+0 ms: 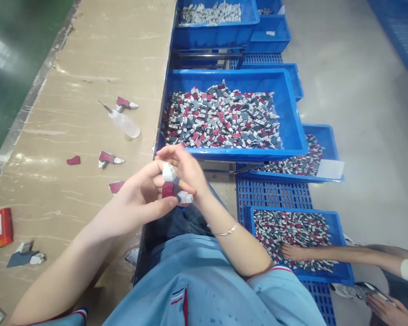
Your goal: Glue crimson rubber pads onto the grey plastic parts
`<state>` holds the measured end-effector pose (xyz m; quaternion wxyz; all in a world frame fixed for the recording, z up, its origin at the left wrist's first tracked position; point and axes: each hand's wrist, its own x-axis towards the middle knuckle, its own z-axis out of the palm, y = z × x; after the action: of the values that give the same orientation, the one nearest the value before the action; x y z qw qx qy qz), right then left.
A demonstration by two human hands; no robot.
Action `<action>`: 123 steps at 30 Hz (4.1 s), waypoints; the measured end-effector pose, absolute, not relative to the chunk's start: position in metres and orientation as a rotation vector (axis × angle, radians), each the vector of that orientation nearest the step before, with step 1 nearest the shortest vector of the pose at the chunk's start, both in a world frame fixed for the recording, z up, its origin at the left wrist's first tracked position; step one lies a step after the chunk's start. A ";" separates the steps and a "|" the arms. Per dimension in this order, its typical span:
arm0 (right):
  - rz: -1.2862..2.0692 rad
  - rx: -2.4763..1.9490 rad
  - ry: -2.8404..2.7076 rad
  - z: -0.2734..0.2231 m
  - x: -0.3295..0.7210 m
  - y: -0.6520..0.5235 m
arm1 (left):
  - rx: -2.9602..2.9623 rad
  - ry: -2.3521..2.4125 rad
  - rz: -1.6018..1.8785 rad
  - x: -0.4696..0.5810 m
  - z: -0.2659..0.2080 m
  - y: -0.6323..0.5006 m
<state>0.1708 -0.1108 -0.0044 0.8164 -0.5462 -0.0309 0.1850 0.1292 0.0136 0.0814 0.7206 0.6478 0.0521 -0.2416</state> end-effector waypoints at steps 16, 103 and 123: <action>0.175 -1.301 -0.339 0.006 0.132 -0.149 | 1.890 0.056 -0.188 0.116 0.080 0.010; 0.437 -0.974 -1.373 -0.007 0.126 -0.051 | 1.723 0.441 0.997 -0.044 0.028 0.017; 0.479 -0.936 -1.366 -0.014 0.127 -0.052 | 1.721 0.435 0.964 -0.044 0.026 0.014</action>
<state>0.1267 -0.0515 -0.0144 0.6509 -0.4123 -0.6016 0.2107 -0.0444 0.0140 0.0259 0.5318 0.7216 0.1822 0.4040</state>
